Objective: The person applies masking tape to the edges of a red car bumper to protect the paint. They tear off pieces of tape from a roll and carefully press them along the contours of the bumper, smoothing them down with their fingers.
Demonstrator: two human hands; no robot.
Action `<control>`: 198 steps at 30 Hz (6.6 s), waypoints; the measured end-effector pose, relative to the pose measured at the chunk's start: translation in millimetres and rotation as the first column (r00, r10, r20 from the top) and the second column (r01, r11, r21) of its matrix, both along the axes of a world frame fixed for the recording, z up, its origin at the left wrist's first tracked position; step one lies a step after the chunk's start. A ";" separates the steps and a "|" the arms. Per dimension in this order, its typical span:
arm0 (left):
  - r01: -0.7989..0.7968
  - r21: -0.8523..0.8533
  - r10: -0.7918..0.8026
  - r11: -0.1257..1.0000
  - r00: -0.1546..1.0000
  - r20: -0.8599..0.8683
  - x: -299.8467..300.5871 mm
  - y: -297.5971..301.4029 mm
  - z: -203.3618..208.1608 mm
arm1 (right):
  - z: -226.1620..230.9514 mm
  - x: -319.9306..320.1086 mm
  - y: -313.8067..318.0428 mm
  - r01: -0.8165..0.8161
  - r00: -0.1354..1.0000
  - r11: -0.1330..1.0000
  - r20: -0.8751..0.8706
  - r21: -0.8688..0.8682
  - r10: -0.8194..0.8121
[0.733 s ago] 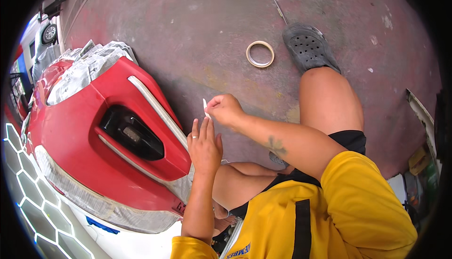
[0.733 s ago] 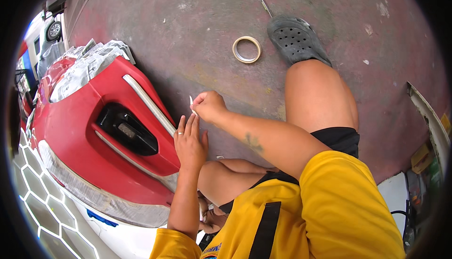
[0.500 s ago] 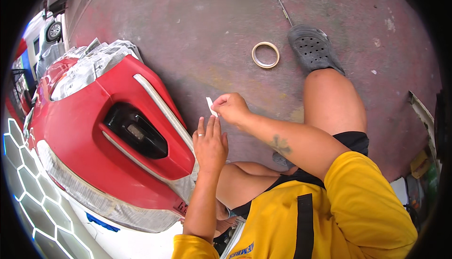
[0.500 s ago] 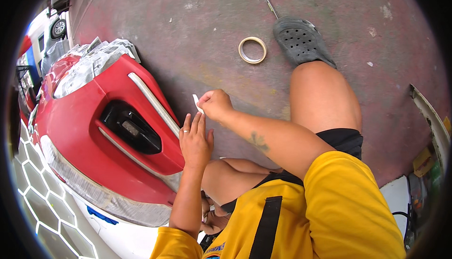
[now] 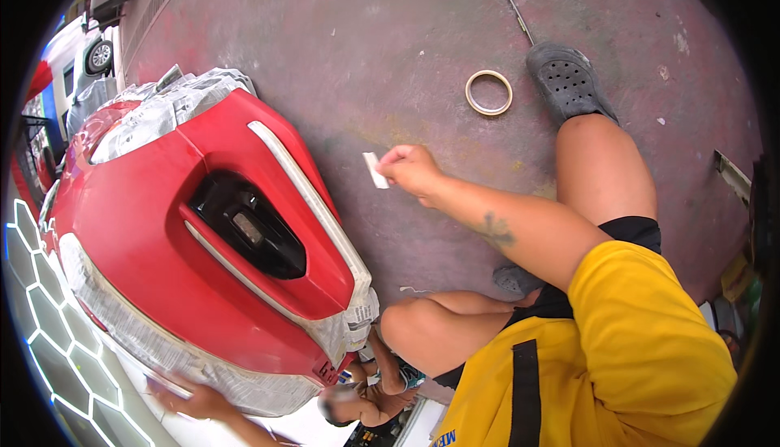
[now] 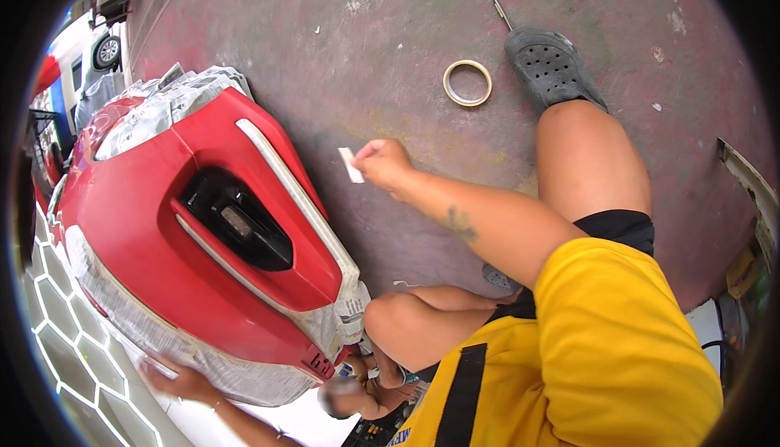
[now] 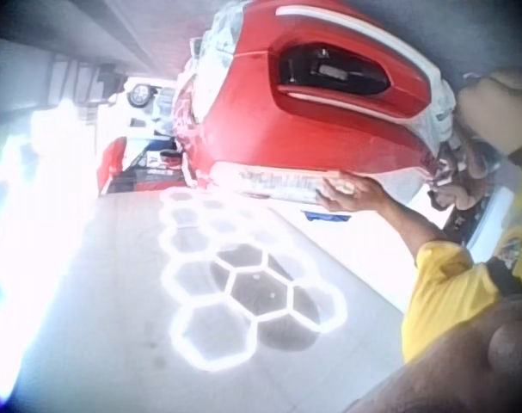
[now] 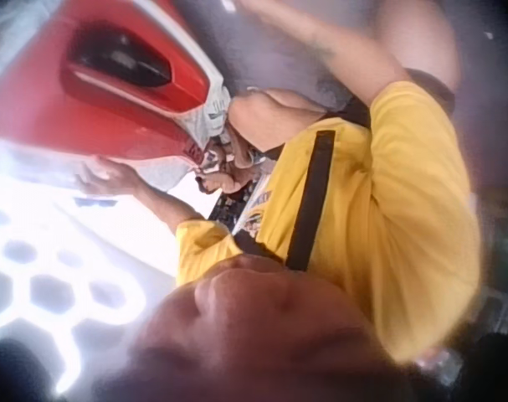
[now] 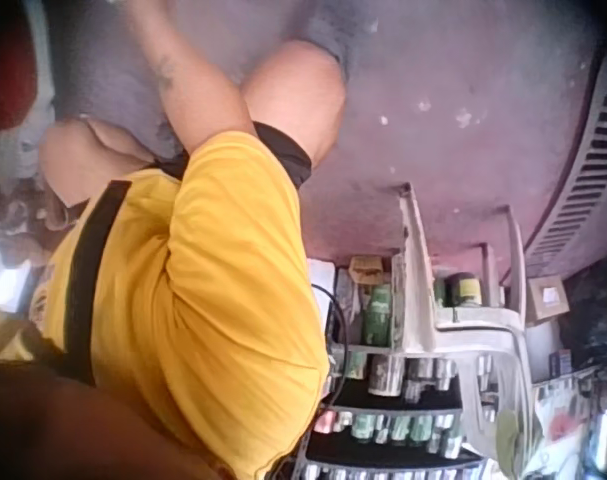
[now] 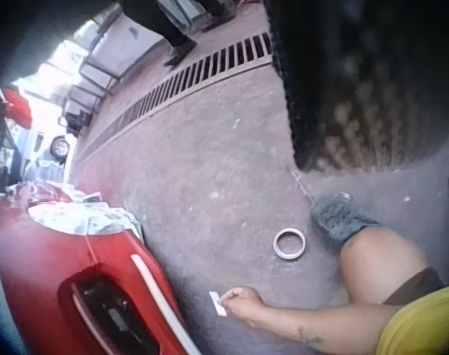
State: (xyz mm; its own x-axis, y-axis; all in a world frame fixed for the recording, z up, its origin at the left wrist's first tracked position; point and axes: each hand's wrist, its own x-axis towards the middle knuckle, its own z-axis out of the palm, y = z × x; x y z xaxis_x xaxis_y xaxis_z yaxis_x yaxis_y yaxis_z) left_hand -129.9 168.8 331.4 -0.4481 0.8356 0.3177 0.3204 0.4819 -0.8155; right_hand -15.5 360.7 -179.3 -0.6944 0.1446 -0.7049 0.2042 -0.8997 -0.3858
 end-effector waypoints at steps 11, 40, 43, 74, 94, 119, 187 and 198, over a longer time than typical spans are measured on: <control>-0.270 0.061 0.276 0.961 0.937 -0.213 -150.1 -143.1 43.1 | 19.8 -114.4 -74.6 -0.213 0.966 0.908 0.219 0.361 0.140; -0.166 0.107 0.173 0.980 0.983 -0.063 -150.6 -140.3 46.9 | 28.6 -140.5 -94.8 -0.095 0.983 0.794 0.184 0.601 -0.021; -0.136 0.108 0.143 0.985 0.988 -0.053 -150.4 -133.6 40.3 | 26.9 -139.4 -93.7 -0.069 0.986 0.791 0.164 0.608 -0.039; -0.189 0.114 0.194 0.975 0.980 -0.035 -138.4 -124.5 40.7 | 4.5 -137.2 -110.3 0.119 0.987 0.811 -0.156 0.573 -0.035; -0.227 0.128 0.234 0.965 0.971 -0.047 -141.2 -131.2 44.1 | 17.0 -115.7 -120.8 -0.028 0.999 0.885 -0.002 0.465 0.032; -0.195 0.082 0.201 0.977 0.977 -0.073 -148.8 -141.3 54.5 | 12.6 -108.3 -137.3 0.046 0.998 0.907 0.013 0.419 -0.057; -0.196 0.174 0.191 0.965 0.981 0.047 -138.5 -126.2 41.8 | 30.4 -125.8 -138.7 0.150 0.973 0.861 0.082 0.485 -0.215; -0.213 0.140 0.214 0.967 0.977 0.010 -142.6 -136.0 48.9 | 19.4 -127.2 -143.0 0.208 0.976 0.895 -0.027 0.394 -0.215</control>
State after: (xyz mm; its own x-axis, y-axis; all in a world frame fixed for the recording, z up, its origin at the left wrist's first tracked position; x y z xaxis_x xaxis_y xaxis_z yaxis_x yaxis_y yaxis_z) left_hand -272.5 32.8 380.2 -0.6092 0.6680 0.4274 0.1935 0.6479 -0.7368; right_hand -142.7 217.7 -159.9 -0.6049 0.5539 -0.5721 0.0355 -0.6989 -0.7143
